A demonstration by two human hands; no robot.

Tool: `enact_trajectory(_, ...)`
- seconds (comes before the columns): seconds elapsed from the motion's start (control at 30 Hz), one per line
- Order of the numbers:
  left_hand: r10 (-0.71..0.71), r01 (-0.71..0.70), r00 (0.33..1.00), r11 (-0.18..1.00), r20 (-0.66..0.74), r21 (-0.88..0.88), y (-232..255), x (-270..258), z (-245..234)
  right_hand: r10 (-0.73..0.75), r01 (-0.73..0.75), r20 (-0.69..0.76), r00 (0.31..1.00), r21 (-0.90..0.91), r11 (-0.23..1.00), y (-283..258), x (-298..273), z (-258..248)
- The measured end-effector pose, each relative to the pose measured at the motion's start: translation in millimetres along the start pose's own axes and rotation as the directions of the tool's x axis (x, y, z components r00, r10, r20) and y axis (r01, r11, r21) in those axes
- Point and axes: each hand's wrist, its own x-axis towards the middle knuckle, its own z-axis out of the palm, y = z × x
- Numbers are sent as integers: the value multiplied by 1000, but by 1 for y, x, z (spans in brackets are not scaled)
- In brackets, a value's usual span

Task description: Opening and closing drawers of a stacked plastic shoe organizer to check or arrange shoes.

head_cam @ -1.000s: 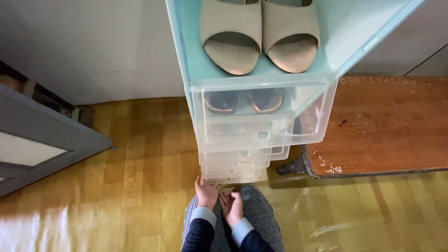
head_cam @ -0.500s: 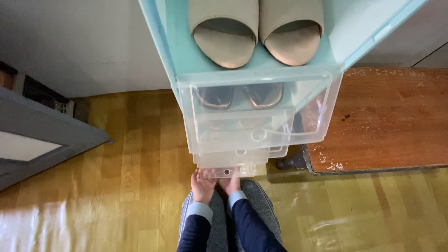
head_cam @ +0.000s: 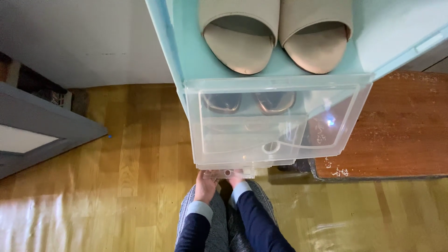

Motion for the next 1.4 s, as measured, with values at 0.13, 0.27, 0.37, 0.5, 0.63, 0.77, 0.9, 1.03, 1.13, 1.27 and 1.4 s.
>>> enact_trajectory(0.13,-1,2,999,999,43,-38,-3,7,-9,23,-23,160,987,-5,1000,3,6,-14)
enact_trajectory(0.27,1,2,997,999,81,-35,-2,6,-11,70,-74,83,994,50,996,14,11,-27)
enact_trajectory(0.37,0,6,994,999,114,-48,-9,20,-30,72,-78,71,995,86,993,13,9,-30)
enact_trajectory(0.5,1,6,993,998,116,-65,-8,22,-32,104,-111,71,992,101,989,12,8,-30)
enact_trajectory(0.63,-10,15,997,998,75,-62,1,3,-8,35,-52,180,983,90,995,16,13,-20)
enact_trajectory(0.77,-32,35,997,998,68,-53,4,-2,-4,75,-75,128,989,-12,997,-36,-56,64)
enact_trajectory(0.9,-28,32,995,999,100,-38,7,-4,0,167,-174,-111,980,-59,983,-56,-128,170)
enact_trajectory(1.03,-31,32,996,999,89,-10,4,6,-8,210,-243,-293,933,-80,967,-21,-98,103)
enact_trajectory(1.13,-10,11,997,1000,75,-7,-5,17,-25,332,-335,-50,942,-166,927,-18,-131,99)
enact_trajectory(1.27,248,-248,969,968,3,43,-16,14,-19,323,-321,-32,946,-253,913,-25,-184,113)
enact_trajectory(1.4,714,-504,681,618,-162,604,-24,-38,12,205,-191,-20,979,-453,871,-47,-271,139)
